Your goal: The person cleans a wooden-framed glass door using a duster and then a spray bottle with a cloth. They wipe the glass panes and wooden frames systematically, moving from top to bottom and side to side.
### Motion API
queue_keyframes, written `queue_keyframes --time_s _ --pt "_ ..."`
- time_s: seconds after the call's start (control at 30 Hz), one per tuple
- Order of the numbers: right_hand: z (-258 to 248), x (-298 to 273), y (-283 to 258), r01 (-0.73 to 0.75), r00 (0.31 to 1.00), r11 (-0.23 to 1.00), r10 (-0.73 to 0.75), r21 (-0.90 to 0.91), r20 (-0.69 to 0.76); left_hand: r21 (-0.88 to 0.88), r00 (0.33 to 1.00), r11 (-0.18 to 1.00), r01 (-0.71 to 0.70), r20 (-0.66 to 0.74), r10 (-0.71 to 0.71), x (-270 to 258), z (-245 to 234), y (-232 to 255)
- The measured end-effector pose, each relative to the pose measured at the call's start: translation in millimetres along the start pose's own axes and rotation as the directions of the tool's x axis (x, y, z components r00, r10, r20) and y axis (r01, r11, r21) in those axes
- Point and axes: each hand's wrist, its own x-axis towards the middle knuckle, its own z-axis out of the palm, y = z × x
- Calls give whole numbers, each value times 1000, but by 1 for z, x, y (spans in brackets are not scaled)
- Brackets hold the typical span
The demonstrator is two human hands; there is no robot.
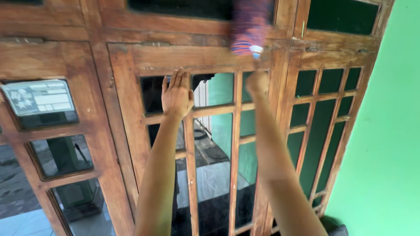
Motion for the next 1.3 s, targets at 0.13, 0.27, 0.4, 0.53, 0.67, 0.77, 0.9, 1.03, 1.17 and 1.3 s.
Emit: queue_keyframes --time_s 0.13,0.27,0.4,0.53,0.67,0.77,0.9,1.03,1.17,1.3 --pt "-10 7 54 -90 996 931 85 354 28 -11 999 999 -42 2 42 -5 11 9" --pt "12 -57 10 298 954 896 -294 330 -65 -7 1000 1000 -2 -10 2 3 28 20" --pt "6 -101 21 379 919 819 -387 431 -73 -56 1000 998 -7 18 8 3 42 39" --pt "-7 -82 54 83 997 970 -79 228 -25 -72 999 997 -37 35 39 -8 45 48" --pt "-2 -78 44 -99 993 966 82 237 79 -27 998 997 -69 3 69 -21 40 30" --pt "26 -136 13 114 993 973 -112 202 -20 -58 999 998 -37 -6 37 -38 37 19" --pt "37 -249 -7 356 930 880 -365 315 -32 -82 1000 997 -13 -11 12 -59 33 10" --pt "28 -284 -9 347 937 894 -341 285 -71 -41 1000 999 -14 18 14 -80 25 -3" --pt "29 -287 -44 -46 998 925 63 377 -32 -37 1000 999 -2 30 3 -107 12 -24" --pt "32 -311 -97 -35 999 843 14 536 42 -33 999 999 20 26 -19 -131 -4 -47"
